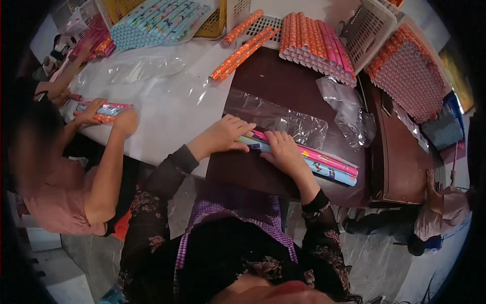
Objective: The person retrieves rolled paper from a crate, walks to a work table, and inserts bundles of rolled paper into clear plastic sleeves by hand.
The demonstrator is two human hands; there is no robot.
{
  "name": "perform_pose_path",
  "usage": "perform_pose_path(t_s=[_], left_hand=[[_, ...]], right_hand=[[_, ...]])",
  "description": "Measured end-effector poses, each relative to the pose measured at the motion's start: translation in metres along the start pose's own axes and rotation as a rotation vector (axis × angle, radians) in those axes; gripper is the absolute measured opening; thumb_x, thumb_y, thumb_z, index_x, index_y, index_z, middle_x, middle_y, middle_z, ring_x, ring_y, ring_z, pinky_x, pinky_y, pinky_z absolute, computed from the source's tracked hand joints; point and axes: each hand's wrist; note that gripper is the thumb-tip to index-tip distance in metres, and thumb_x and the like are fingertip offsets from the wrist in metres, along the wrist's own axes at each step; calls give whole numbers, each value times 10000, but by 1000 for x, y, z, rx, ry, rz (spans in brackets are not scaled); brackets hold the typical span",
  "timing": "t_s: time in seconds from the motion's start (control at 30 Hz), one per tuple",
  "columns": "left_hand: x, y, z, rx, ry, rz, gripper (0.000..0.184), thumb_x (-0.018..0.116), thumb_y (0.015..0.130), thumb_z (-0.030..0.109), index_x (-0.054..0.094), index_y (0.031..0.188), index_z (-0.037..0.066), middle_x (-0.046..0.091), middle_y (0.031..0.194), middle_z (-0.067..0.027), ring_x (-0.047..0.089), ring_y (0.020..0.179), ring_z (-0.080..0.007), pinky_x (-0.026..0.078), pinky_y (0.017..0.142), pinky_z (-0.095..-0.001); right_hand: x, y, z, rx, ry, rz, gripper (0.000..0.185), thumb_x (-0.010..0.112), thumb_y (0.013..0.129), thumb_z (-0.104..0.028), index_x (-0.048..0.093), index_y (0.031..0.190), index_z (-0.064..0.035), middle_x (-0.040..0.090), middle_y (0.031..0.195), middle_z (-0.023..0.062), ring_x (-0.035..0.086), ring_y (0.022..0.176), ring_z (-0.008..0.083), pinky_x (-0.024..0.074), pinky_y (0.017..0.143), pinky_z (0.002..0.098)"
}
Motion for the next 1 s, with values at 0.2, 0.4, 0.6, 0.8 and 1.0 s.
perform_pose_path(t_s=[0.2,0.4,0.6,0.8,1.0], left_hand=[[-1,-3,-1,52,14,65,581,673,744,445,568,1150,44,585,1002,-71,563,928,-251,442,842,-355],[-2,-6,-4,37,11,38,558,657,757,432,569,1149,45,577,1020,-59,549,946,-231,442,844,-336],[-4,-5,-4,-14,-38,21,598,724,700,407,591,1151,38,576,1062,-65,549,965,-241,457,864,-355],[-11,-2,-5,-27,-34,8,611,745,676,389,587,1145,31,568,1047,-53,542,919,-227,464,835,-335],[-8,0,-11,-75,-127,-17,589,755,668,371,589,1119,31,561,1018,-48,541,904,-224,470,810,-338]], right_hand=[[-3,1,-2,30,13,-37,645,743,738,-327,481,1233,-6,555,1106,164,542,1009,318,444,890,401],[-41,43,43,-107,149,-169,650,724,792,-369,491,1259,18,534,1211,214,509,1138,392,445,926,423],[-61,193,181,179,59,293,446,671,847,-297,589,1151,19,598,1072,251,579,1006,424,474,869,467],[-36,286,272,803,-174,229,545,633,851,-401,586,1163,44,584,1165,261,566,1083,420,467,917,474],[-5,308,298,1032,-277,96,469,591,894,-352,603,1177,22,533,1296,244,498,1209,384,447,974,440]])
Point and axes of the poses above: each hand's wrist, its own y-axis towards the middle knuckle, its own x-axis out of the palm, z = x × y
